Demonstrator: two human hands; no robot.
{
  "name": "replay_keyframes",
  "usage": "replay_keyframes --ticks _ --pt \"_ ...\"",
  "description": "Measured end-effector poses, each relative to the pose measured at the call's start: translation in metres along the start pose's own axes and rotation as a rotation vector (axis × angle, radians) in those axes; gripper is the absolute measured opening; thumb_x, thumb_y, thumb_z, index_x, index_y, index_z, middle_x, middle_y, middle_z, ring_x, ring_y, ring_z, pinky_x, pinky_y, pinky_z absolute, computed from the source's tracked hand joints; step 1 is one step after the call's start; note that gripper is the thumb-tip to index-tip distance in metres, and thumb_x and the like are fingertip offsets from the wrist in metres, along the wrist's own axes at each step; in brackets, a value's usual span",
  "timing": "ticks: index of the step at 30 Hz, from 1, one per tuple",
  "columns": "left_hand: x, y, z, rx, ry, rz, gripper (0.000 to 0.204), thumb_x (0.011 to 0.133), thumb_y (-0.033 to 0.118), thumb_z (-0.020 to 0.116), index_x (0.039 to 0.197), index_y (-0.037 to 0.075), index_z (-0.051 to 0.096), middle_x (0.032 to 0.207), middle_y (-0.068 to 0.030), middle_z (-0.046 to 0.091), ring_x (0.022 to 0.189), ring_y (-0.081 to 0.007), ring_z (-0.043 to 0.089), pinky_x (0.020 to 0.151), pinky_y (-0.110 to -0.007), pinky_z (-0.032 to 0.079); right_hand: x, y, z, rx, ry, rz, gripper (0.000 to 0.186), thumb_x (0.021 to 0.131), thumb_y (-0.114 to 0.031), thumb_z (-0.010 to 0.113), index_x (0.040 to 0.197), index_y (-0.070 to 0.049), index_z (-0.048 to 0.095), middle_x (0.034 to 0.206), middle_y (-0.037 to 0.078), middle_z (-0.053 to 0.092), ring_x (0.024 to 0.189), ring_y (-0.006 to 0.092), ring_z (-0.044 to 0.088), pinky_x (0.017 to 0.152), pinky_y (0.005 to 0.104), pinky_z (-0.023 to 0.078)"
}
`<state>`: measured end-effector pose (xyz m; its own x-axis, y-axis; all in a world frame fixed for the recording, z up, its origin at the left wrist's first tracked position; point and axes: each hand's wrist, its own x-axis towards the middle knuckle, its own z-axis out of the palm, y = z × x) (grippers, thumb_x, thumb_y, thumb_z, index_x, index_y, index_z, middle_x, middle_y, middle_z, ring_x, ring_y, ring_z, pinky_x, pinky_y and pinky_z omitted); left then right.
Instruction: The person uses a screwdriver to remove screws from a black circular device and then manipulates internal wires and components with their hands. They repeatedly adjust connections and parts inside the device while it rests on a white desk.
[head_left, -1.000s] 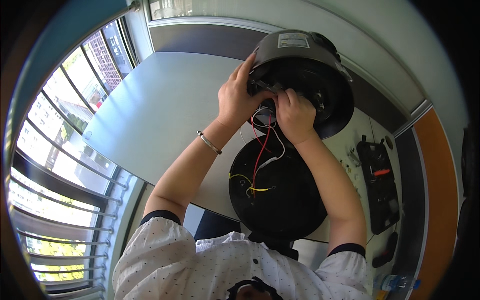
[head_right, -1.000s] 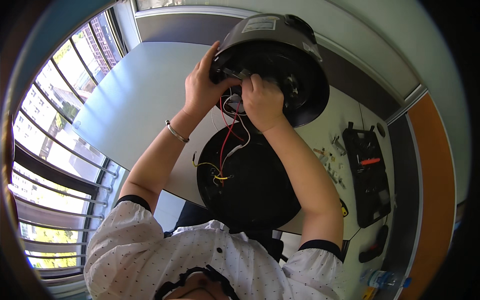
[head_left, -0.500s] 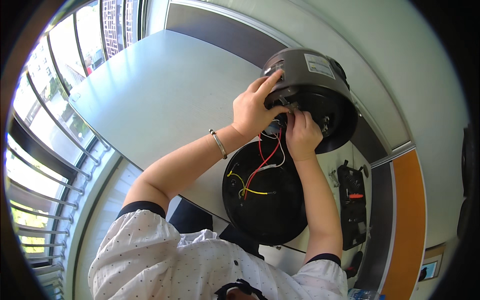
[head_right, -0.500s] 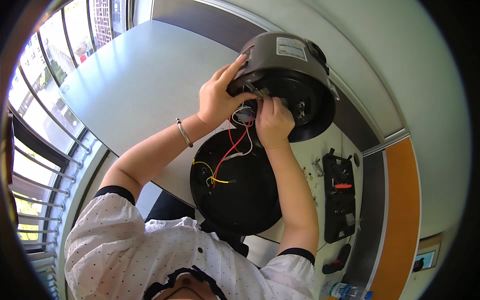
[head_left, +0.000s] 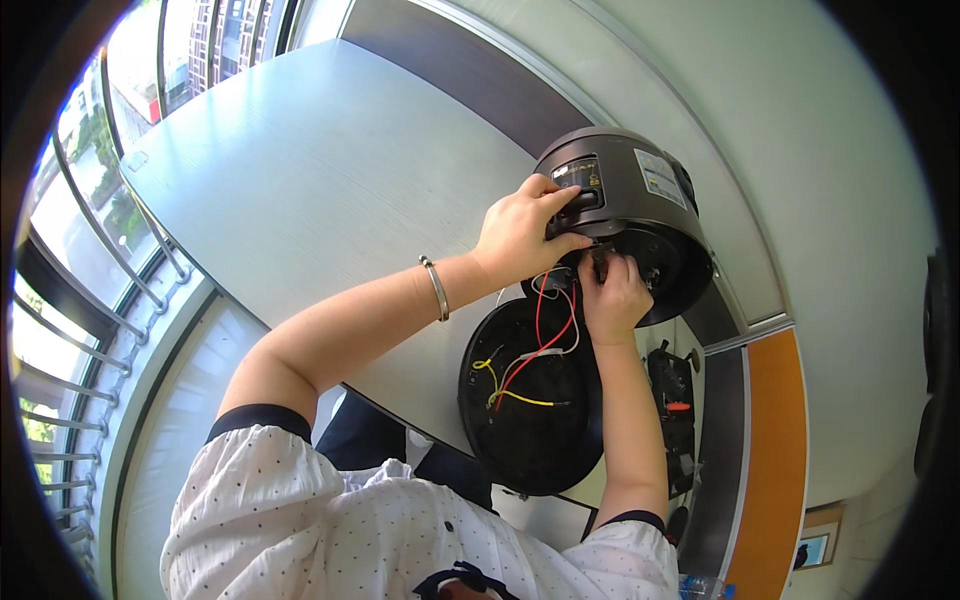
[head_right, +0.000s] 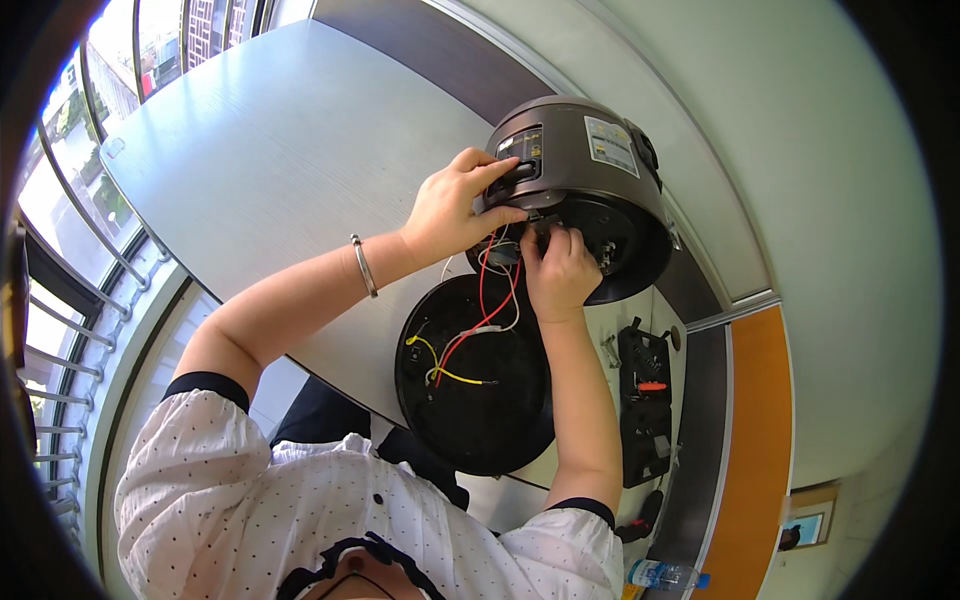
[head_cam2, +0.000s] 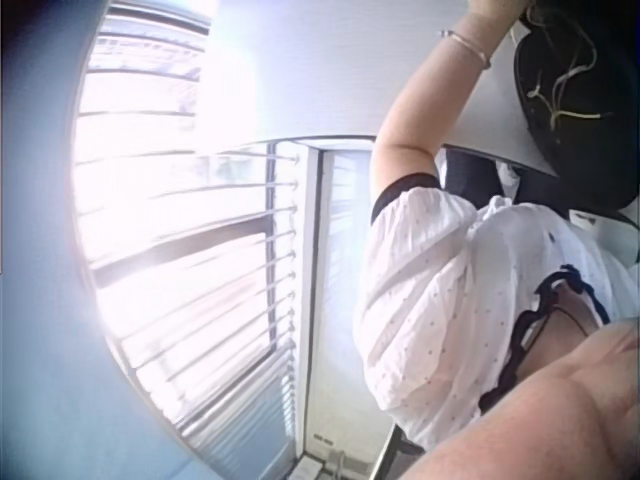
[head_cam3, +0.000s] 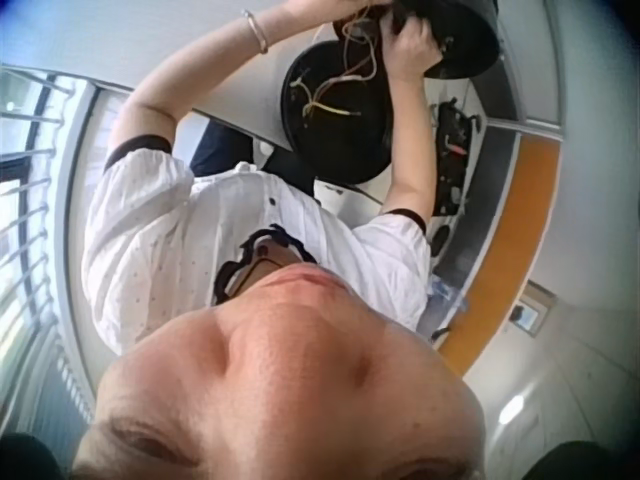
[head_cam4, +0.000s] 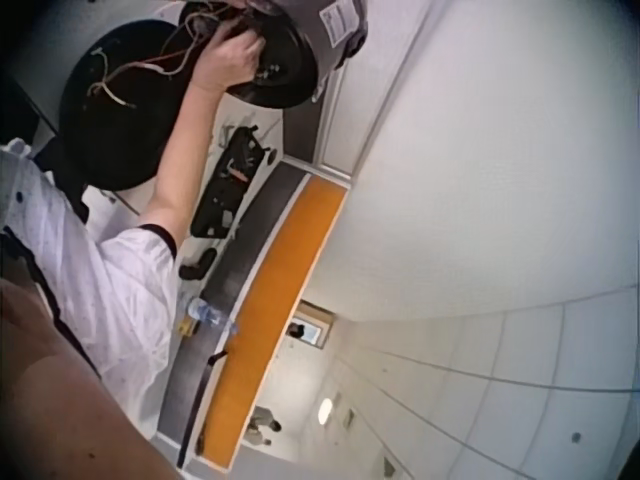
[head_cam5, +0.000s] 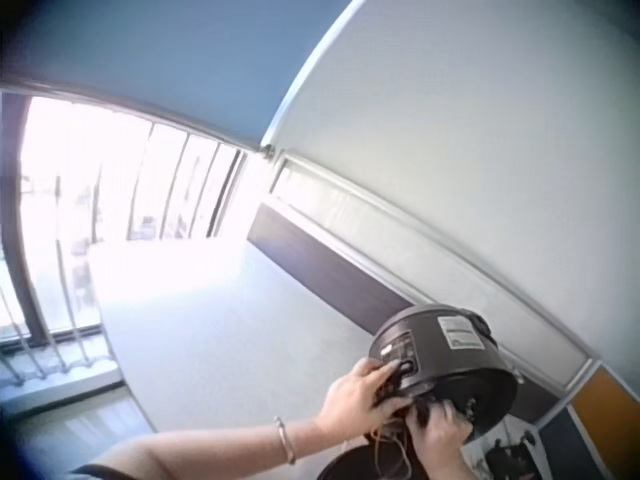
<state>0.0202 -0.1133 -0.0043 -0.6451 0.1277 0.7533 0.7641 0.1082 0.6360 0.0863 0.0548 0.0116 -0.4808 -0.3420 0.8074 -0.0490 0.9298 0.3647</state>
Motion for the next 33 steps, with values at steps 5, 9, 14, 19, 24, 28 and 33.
replay_keyframes --ticks 5,9,14,19,24,28,33 --pt "0.004 0.0 -0.007 -0.046 -0.085 -0.073 0.055 0.066 0.031 0.076 0.114 0.009 0.059 0.103 -0.0087 0.056 0.084 -0.026 0.06 0.073 -0.034 0.049 0.01 -0.005 -0.01 -0.086 -0.012 -0.095 0.019 0.074 -0.02 0.068 0.082 -0.005 0.059 0.07 0.005 0.054 0.053 0.0229 0.056 0.046 0.0307 0.045" --pt "0.007 0.004 -0.009 -0.089 -0.11 -0.174 0.053 0.065 0.029 0.077 0.111 0.01 0.06 0.104 -0.0078 0.055 0.087 -0.0257 0.059 0.074 -0.034 0.05 0.014 -0.006 -0.012 -0.074 0.012 -0.161 0.019 0.074 -0.018 0.068 0.085 -0.005 0.06 0.072 0.005 0.055 0.056 0.0224 0.056 0.049 0.0303 0.045" --pt "0.012 0.0 -0.009 -0.057 -0.09 -0.154 0.05 0.061 0.031 0.079 0.103 0.009 0.062 0.108 -0.0086 0.053 0.093 -0.0263 0.057 0.079 -0.035 0.048 0.014 -0.005 -0.013 -0.049 0.012 -0.156 0.019 0.075 -0.016 0.068 0.087 -0.004 0.06 0.073 0.007 0.056 0.057 0.0242 0.056 0.05 0.0318 0.045" --pt "0.027 0.003 -0.014 0.028 -0.195 -0.14 0.05 0.058 0.033 0.08 0.099 0.009 0.064 0.104 -0.0078 0.057 0.098 -0.0249 0.056 0.084 -0.035 0.046 0.013 -0.007 -0.012 -0.001 0.038 -0.097 0.018 0.076 -0.014 0.067 0.087 -0.003 0.059 0.073 0.009 0.056 0.057 0.027 0.056 0.049 0.0334 0.045" --pt "0.041 0.007 -0.02 0.052 -0.311 -0.092 0.047 0.058 0.028 0.079 0.097 0.007 0.064 0.096 -0.0093 0.061 0.096 -0.0259 0.057 0.084 -0.035 0.046 0.009 -0.01 -0.01 -0.012 0.034 -0.044 0.018 0.077 -0.016 0.066 0.088 -0.003 0.059 0.074 0.008 0.056 0.059 0.0252 0.057 0.051 0.0324 0.046" --pt "0.041 0.007 -0.017 -0.03 -0.246 0.02 0.045 0.061 0.022 0.077 0.1 0.003 0.064 0.098 -0.0111 0.061 0.095 -0.027 0.057 0.083 -0.036 0.046 0.009 -0.012 -0.009 -0.009 0.043 -0.018 0.019 0.078 -0.016 0.065 0.09 -0.002 0.059 0.076 0.008 0.057 0.059 0.0241 0.058 0.051 0.0315 0.047" --pt "0.038 0.0 -0.011 -0.279 -0.153 -0.128 0.032 0.07 0.015 0.071 0.098 0.001 0.065 0.093 -0.0136 0.062 0.085 -0.0268 0.061 0.078 -0.033 0.049 0.007 -0.012 -0.006 0.057 0.07 0.011 0.018 0.079 -0.016 0.064 0.09 -0.002 0.059 0.077 0.008 0.057 0.058 0.0236 0.059 0.049 0.0302 0.047"
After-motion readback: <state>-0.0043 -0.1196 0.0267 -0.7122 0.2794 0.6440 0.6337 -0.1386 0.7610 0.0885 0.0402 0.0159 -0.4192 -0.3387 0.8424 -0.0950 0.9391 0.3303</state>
